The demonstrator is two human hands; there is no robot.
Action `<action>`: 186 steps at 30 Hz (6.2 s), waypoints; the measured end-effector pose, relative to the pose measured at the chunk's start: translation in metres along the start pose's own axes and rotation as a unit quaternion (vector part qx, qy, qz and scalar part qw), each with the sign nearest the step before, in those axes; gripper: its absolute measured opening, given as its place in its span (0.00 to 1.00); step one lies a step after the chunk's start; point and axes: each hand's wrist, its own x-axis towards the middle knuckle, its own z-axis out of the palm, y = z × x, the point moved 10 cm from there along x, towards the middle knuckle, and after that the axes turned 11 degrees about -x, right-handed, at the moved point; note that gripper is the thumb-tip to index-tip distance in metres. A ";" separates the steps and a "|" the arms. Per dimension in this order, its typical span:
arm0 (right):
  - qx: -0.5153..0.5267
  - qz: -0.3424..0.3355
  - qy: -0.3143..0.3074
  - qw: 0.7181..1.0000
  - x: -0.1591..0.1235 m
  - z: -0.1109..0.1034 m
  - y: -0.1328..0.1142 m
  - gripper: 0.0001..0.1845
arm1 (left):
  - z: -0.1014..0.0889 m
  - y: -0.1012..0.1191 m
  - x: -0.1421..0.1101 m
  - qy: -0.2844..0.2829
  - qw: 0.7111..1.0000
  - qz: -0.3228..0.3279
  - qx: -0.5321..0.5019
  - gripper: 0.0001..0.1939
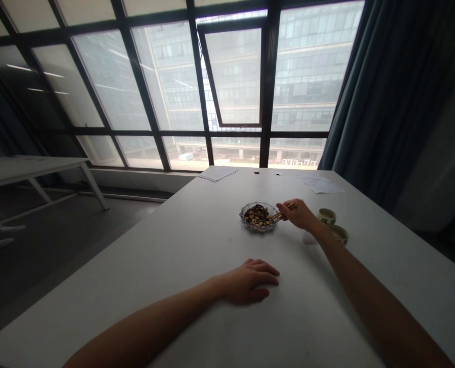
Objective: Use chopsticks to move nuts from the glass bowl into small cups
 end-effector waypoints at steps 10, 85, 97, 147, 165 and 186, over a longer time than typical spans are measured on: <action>0.034 -0.004 0.014 0.999 0.001 0.002 0.005 0.28 | 0.000 0.000 0.000 0.002 1.000 0.000 0.003 0.20; -0.083 0.002 0.273 0.958 -0.011 -0.025 0.020 0.33 | 0.001 -0.001 0.000 -0.001 1.000 0.002 0.001 0.20; -0.075 0.035 0.351 0.933 -0.043 -0.157 -0.034 0.32 | 0.001 0.000 0.000 0.001 1.000 0.004 0.003 0.20; 0.076 0.047 0.121 0.989 -0.002 -0.016 0.005 0.31 | -0.001 0.001 0.000 0.002 1.000 0.003 0.002 0.19; 0.043 0.059 0.205 0.976 -0.006 -0.016 0.017 0.35 | 0.000 0.000 0.000 0.002 1.000 0.004 -0.004 0.20; 0.034 0.014 0.094 0.995 0.001 -0.015 0.006 0.31 | -0.001 0.001 0.001 -0.005 1.000 -0.001 -0.006 0.20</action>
